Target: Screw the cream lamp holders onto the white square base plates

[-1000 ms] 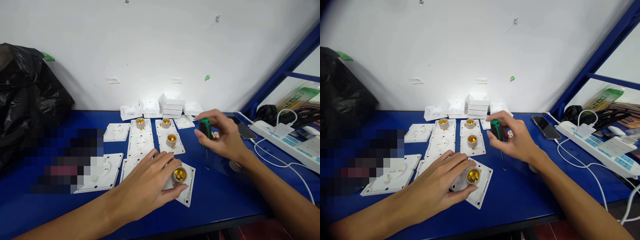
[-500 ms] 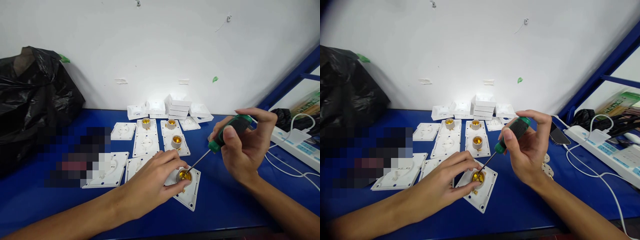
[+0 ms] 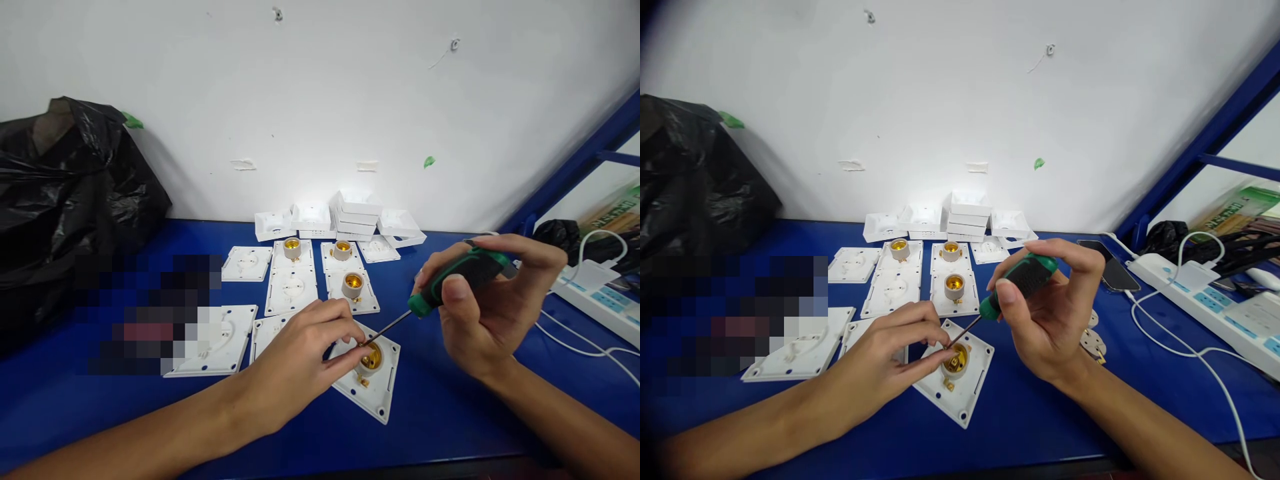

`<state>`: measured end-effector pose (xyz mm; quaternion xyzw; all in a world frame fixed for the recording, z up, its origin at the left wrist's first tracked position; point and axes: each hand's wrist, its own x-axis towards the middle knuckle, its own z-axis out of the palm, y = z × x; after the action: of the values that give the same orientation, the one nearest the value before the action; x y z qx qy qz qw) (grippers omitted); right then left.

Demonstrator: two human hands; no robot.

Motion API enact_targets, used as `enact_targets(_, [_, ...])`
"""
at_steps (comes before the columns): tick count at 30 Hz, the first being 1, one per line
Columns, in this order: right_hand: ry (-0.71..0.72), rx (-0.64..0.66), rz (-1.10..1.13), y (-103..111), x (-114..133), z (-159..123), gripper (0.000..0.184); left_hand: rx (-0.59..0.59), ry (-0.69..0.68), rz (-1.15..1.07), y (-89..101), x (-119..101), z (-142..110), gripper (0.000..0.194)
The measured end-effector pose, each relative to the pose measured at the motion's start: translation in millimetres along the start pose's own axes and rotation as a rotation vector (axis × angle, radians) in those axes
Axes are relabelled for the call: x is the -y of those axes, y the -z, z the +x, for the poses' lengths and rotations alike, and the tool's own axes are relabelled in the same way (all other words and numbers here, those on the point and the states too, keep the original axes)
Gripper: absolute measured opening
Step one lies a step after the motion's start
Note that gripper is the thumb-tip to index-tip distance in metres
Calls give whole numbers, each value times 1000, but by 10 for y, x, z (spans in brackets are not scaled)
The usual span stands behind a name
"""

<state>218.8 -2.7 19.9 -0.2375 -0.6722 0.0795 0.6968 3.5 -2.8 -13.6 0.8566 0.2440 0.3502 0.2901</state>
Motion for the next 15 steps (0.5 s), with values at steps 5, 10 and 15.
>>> enact_targets(5, [43, 10, -30, -13, 44, -12, 39, -1, -32, 52, 3, 4, 1, 4])
enact_targets(10, [77, 10, -46, 1, 46, -35, 39, 16, -59, 110, 20, -5, -1, 8])
enact_targets(15, [111, -27, -73, 9, 51, -83, 42, 16, -98, 129, 21, -21, -3, 8])
